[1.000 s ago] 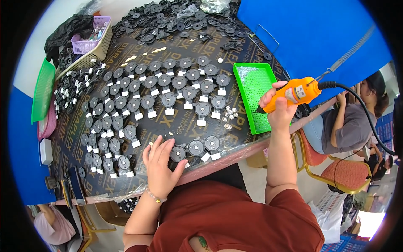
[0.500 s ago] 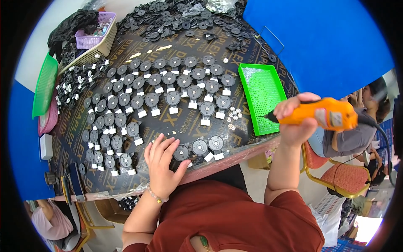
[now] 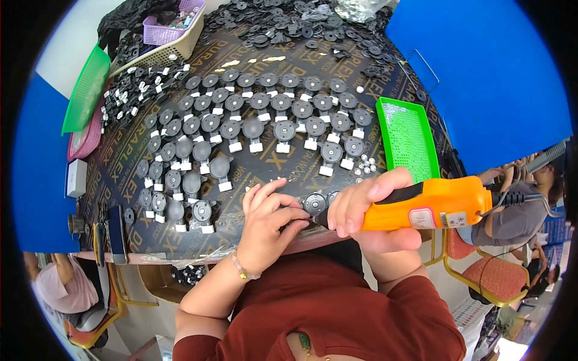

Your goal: Assembling small electronic or toy components using an electric screwdriver on a workbench.

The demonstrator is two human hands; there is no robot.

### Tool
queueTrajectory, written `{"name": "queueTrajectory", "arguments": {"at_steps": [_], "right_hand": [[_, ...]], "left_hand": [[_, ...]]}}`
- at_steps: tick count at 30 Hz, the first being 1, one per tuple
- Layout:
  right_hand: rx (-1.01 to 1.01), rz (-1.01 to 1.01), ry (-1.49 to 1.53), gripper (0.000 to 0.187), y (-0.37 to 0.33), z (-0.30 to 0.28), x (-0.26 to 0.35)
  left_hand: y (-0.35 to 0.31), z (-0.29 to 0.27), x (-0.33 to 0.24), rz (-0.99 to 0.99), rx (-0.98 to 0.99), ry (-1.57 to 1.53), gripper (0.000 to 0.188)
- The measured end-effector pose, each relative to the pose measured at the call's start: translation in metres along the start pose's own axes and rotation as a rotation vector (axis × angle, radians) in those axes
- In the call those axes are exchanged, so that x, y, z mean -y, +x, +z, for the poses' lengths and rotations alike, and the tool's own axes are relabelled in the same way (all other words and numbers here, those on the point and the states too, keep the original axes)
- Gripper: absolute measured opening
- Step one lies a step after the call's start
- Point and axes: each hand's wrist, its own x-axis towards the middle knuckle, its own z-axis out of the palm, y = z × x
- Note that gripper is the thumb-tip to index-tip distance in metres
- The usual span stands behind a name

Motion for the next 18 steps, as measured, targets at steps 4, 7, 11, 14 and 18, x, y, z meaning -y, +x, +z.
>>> {"name": "queueTrajectory", "arguments": {"at_steps": [4, 7, 11, 14, 18], "right_hand": [[-0.034, 0.066, -0.066, 0.066, 0.0, 0.013, -0.002], [0.024, 0.016, -0.046, 0.065, 0.002, 0.012, -0.008], [0.029, 0.015, -0.031, 0.064, 0.0, 0.013, -0.017], [0.062, 0.006, -0.023, 0.064, 0.002, 0.011, -0.021], [0.108, -0.025, -0.007, 0.063, 0.001, 0.01, -0.025]], "left_hand": [[-0.008, -0.007, 0.003, -0.02, -0.02, 0.07, 0.014], [-0.009, -0.009, 0.004, -0.017, -0.038, 0.11, 0.014], [-0.01, -0.01, 0.005, 0.003, -0.073, 0.164, 0.014], [-0.01, -0.011, 0.004, 0.039, -0.091, 0.223, 0.015], [-0.009, -0.011, 0.005, 0.059, -0.112, 0.273, 0.015]]}}
